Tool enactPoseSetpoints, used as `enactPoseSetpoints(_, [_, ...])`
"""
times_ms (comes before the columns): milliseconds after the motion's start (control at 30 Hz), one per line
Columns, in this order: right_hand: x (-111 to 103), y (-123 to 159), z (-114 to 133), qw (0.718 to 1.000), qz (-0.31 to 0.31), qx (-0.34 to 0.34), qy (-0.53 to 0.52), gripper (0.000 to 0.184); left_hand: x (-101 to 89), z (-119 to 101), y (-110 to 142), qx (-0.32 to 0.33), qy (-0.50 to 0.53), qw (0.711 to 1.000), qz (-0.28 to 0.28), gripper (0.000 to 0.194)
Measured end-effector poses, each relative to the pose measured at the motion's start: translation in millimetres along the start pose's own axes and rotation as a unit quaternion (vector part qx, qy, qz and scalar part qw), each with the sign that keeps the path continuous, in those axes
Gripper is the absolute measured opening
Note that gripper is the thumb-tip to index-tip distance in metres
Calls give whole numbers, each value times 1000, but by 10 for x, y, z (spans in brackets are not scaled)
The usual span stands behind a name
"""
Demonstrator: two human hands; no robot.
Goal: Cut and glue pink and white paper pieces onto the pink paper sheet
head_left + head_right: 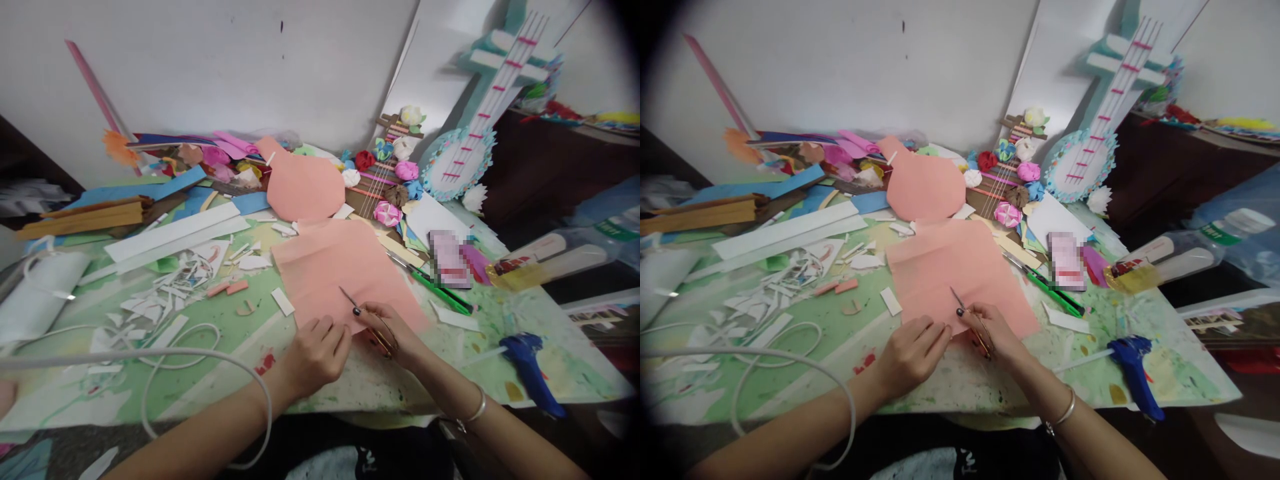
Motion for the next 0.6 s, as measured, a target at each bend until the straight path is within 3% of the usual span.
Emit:
enactPoseSetpoints(300, [-7,46,43,999,11,-3,49,44,-44,10,-15,2,3,1000,-12,14])
enactPoseSetpoints(600, [-415,11,338,961,178,24,210,43,-223,15,15,12,14,999,-43,12])
Point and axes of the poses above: each hand's wrist, its own y-axis away from the middle knuckle, its own x-axis out of the palm, z = x × y, the point moved 3 cm from there along -y, towards the middle knuckle, and after that the axes turned 11 degrees about x, right-handed, at the moved point
